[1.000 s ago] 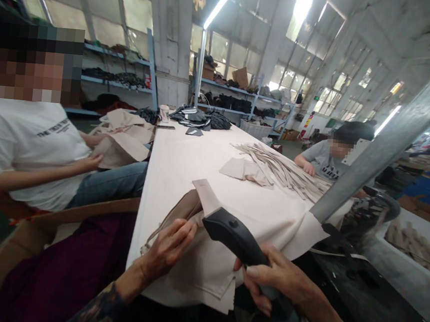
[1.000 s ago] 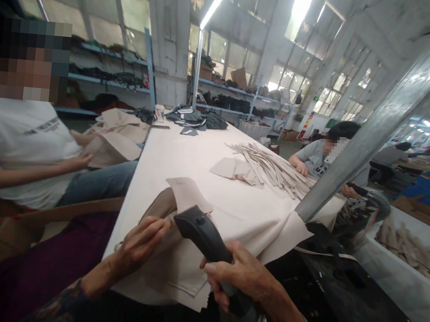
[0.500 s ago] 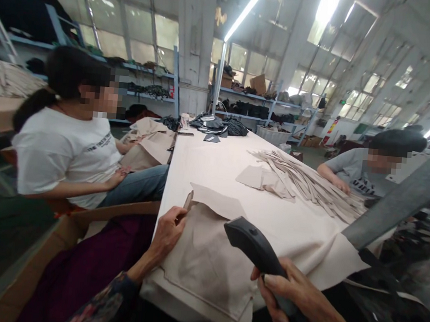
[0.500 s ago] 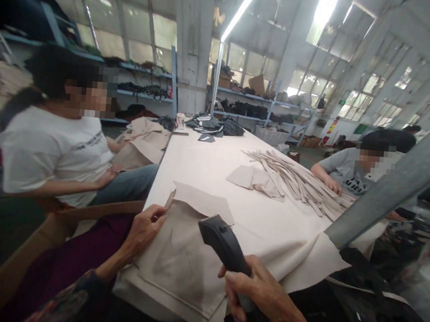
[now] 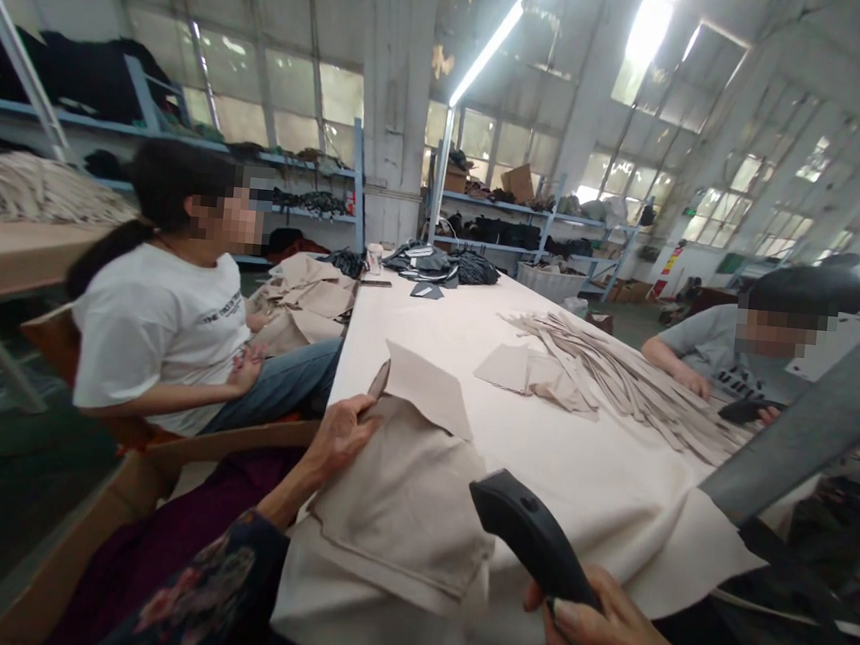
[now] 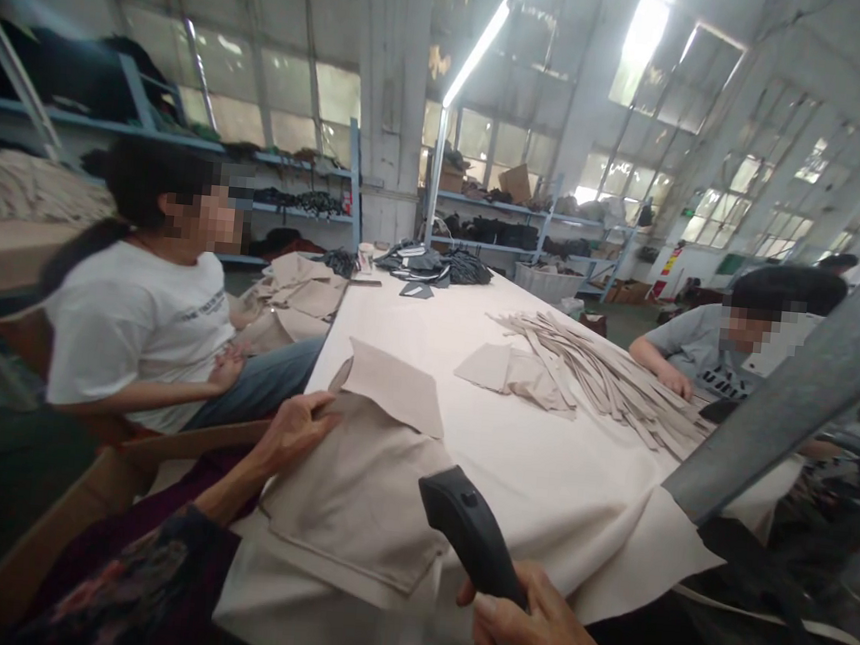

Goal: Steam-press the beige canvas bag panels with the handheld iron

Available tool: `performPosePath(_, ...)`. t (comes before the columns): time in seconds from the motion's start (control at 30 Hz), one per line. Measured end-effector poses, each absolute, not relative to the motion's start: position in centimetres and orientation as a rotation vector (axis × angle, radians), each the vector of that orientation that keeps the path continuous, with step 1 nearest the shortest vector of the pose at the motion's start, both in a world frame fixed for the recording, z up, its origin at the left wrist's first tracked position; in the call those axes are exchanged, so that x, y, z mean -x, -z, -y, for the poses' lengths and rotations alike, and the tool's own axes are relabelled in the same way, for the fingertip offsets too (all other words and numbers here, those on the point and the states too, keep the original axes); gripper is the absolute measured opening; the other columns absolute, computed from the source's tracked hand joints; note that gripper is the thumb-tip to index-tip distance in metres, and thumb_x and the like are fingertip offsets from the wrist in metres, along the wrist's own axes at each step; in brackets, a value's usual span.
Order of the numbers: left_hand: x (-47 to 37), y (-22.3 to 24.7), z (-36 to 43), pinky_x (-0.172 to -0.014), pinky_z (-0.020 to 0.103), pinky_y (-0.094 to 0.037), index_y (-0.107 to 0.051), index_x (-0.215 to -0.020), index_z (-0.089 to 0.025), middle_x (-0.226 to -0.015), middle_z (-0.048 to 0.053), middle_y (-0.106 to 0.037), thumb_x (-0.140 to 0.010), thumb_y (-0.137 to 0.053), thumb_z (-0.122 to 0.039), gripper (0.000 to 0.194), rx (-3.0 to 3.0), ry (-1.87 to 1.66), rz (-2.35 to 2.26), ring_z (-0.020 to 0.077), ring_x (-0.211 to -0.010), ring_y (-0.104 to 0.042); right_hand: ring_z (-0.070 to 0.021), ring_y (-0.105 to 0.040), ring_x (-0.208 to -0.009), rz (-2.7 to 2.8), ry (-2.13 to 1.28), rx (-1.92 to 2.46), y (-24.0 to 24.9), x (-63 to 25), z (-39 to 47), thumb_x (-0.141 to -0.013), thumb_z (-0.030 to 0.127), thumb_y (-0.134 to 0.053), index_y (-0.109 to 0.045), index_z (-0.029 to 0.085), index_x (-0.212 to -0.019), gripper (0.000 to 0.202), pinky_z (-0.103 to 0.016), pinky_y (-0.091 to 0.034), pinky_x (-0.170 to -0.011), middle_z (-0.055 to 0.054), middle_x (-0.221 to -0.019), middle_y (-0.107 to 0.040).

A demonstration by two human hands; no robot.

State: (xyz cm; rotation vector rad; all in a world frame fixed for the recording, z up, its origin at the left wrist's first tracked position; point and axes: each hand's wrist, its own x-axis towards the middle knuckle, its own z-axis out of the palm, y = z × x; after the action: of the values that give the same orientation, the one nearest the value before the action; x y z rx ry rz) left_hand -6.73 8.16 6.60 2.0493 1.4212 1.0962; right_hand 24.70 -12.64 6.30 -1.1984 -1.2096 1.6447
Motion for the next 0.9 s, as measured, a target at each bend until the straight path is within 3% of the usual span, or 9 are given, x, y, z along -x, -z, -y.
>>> performPosePath(0.13, 7.1, -13.0, -8.4, -0.076, 0.029, -0.041, -0.054, -0.074, -0.016, -0.083, 0.005, -0.056, -0.078, -0.043, -0.017, 0.012, -2.532, -1.111, -1.484, 0.0193, -0.081, -0.055, -0.0059, -0.042, -0.036, 1.221, -1.600, 1.200, -6.3, -25.3, 13.0, -0.080, 0.057, -0.058, -0.051, 0.011, -0.103, 0.051, -0.019, -0.033, -0.037, 0.003, -0.058, -0.050)
performPosePath(0.23, 6.5, -14.9, -7.5, -0.075, 0.029, -0.041, -0.053, -0.078, -0.016, -0.089, 0.007, -0.056, -0.082, -0.038, -0.012, 0.016, -2.740, -1.017, -1.535, 0.0196, -0.082, -0.056, -0.0055, -0.042, -0.037, 1.218, -1.549, 1.205, -7.0, -25.3, 13.6, -0.081, 0.056, -0.058, -0.052, 0.011, -0.102, 0.050, -0.018, -0.032, -0.037, 0.003, -0.059, -0.050)
performPosePath(0.4, 4.6, -13.3, -4.8, -0.072, 0.027, -0.042, -0.050, -0.078, -0.017, -0.089, 0.006, -0.055, -0.086, -0.035, -0.007, 0.019, -2.865, -0.888, -1.504, 0.0178, -0.081, -0.057, -0.0057, -0.042, -0.037, 1.151, -1.528, 1.163, -9.4, -24.7, 14.5, -0.079, 0.049, -0.061, -0.050, 0.013, -0.101, 0.044, -0.017, -0.035, -0.036, 0.004, -0.058, -0.050)
performPosePath(0.63, 1.8, -10.9, -1.3, -0.071, 0.028, -0.046, -0.051, -0.079, -0.016, -0.086, 0.008, -0.055, -0.078, -0.032, 0.005, 0.028, -3.000, -0.663, -1.372, 0.0177, -0.075, -0.055, -0.0068, -0.043, -0.037, 1.200, -1.451, 1.127, -13.2, -23.2, 14.1, -0.079, 0.038, -0.062, -0.052, 0.013, -0.098, 0.033, -0.018, -0.038, -0.037, 0.005, -0.056, -0.049)
performPosePath(0.9, 1.0, -8.7, 1.0, -0.072, 0.036, -0.049, -0.056, -0.082, -0.013, -0.092, 0.012, -0.057, -0.080, -0.039, 0.001, 0.022, -3.243, -0.651, -1.145, 0.0241, -0.083, -0.056, -0.0079, -0.043, -0.037, 1.272, -1.372, 1.140, -14.1, -22.1, 12.1, -0.079, 0.042, -0.063, -0.056, 0.011, -0.089, 0.034, -0.020, -0.036, -0.036, 0.004, -0.053, -0.048)
